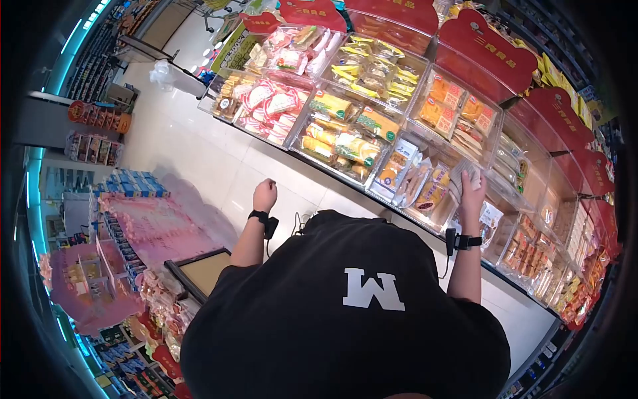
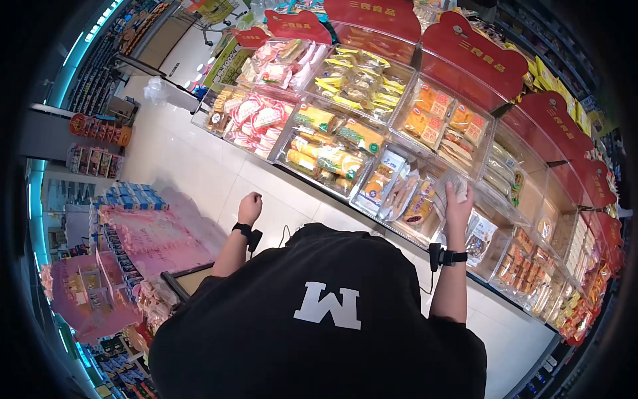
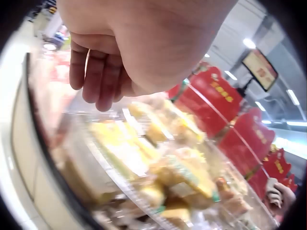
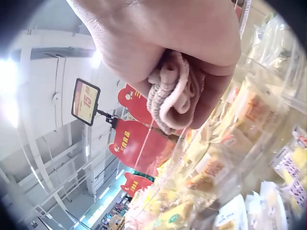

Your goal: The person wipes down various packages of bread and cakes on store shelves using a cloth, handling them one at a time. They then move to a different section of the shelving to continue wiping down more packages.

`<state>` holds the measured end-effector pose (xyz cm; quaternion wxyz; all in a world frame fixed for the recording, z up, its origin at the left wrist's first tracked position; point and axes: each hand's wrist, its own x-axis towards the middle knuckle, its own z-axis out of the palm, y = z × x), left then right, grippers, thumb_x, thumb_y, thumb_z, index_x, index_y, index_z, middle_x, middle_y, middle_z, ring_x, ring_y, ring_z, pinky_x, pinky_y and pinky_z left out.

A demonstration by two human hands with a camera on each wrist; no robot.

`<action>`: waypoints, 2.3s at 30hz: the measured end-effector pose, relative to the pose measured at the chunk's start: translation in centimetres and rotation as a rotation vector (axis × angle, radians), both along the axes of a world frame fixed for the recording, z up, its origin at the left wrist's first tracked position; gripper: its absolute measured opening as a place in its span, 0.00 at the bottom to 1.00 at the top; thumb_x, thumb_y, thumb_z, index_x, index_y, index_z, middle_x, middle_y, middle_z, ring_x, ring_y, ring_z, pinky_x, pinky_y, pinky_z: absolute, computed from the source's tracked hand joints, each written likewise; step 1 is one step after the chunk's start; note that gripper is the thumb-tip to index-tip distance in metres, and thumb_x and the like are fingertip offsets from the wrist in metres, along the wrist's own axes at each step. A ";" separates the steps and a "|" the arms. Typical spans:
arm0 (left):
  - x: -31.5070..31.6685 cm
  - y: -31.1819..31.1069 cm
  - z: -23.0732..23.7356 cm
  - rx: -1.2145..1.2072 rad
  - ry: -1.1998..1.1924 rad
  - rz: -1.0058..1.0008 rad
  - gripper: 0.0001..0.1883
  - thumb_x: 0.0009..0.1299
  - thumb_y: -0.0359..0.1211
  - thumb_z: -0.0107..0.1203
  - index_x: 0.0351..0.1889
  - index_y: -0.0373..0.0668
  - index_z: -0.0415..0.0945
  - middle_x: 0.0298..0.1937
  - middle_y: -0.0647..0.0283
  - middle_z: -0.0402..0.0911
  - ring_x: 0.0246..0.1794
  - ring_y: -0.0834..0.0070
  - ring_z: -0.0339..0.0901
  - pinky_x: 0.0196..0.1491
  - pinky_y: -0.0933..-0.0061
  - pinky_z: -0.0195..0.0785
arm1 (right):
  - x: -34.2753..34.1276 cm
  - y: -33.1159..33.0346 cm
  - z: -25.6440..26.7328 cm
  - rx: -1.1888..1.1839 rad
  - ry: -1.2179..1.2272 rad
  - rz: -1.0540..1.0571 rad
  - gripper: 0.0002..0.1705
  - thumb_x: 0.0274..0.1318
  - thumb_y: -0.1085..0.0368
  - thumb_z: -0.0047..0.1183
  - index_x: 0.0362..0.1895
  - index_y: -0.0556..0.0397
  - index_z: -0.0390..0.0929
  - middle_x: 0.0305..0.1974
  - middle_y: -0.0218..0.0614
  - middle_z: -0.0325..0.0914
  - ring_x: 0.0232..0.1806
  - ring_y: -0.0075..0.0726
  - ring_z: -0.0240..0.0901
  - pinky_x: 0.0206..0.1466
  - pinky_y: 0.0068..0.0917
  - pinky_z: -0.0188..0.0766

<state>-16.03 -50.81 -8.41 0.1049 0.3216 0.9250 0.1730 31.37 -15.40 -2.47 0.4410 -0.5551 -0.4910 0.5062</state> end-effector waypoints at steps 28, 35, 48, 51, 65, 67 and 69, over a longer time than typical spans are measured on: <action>-6.9 -39.2 -18.3 -0.069 -1.114 0.546 0.16 0.75 0.40 0.46 0.50 0.38 0.74 0.31 0.61 0.83 0.25 0.75 0.80 0.26 0.73 0.72 | -35.7 -20.4 6.3 -0.326 0.169 0.559 0.24 0.71 0.47 0.47 0.51 0.57 0.74 0.37 0.32 0.80 0.30 0.27 0.77 0.29 0.23 0.73; -7.4 -38.8 -17.2 -0.143 -1.184 0.427 0.16 0.76 0.41 0.47 0.50 0.39 0.74 0.33 0.61 0.84 0.27 0.75 0.80 0.29 0.74 0.73 | -38.5 -20.5 0.0 -0.190 -0.128 0.569 0.28 0.58 0.52 0.64 0.53 0.59 0.74 0.44 0.35 0.80 0.42 0.25 0.77 0.44 0.25 0.74; -14.9 -34.2 -17.6 -0.306 -0.874 0.191 0.16 0.70 0.37 0.53 0.43 0.31 0.80 0.39 0.52 0.86 0.38 0.70 0.83 0.41 0.70 0.75 | -41.6 -12.2 0.5 -0.075 -0.198 0.742 0.22 0.59 0.54 0.63 0.48 0.58 0.79 0.39 0.38 0.83 0.39 0.28 0.78 0.43 0.28 0.74; -18.2 -23.4 -10.7 -0.047 -0.946 0.523 0.15 0.70 0.36 0.51 0.47 0.34 0.76 0.36 0.54 0.84 0.31 0.68 0.83 0.32 0.68 0.76 | -40.7 -9.9 -0.8 -0.030 -0.151 0.668 0.22 0.60 0.56 0.62 0.52 0.57 0.78 0.43 0.37 0.83 0.43 0.27 0.78 0.48 0.27 0.73; -33.3 7.0 2.4 0.446 -0.742 -0.012 0.11 0.77 0.30 0.47 0.51 0.34 0.75 0.37 0.63 0.82 0.33 0.79 0.79 0.36 0.81 0.70 | -39.3 -7.3 0.7 -0.142 -0.161 0.670 0.25 0.53 0.55 0.68 0.49 0.58 0.80 0.43 0.37 0.83 0.41 0.27 0.78 0.47 0.29 0.74; -34.3 11.0 3.9 0.492 -0.745 -0.165 0.11 0.77 0.30 0.47 0.51 0.33 0.75 0.37 0.63 0.81 0.34 0.79 0.79 0.37 0.80 0.71 | -40.3 -7.0 0.9 -0.141 -0.206 0.595 0.25 0.53 0.55 0.67 0.50 0.58 0.80 0.43 0.37 0.83 0.41 0.27 0.78 0.47 0.29 0.74; -33.9 14.9 7.0 0.486 -0.735 -0.272 0.12 0.77 0.29 0.48 0.51 0.33 0.76 0.38 0.64 0.81 0.36 0.78 0.79 0.41 0.79 0.73 | -41.4 -6.5 1.3 -0.145 -0.265 0.483 0.25 0.57 0.56 0.65 0.54 0.58 0.78 0.43 0.38 0.83 0.42 0.27 0.79 0.47 0.29 0.75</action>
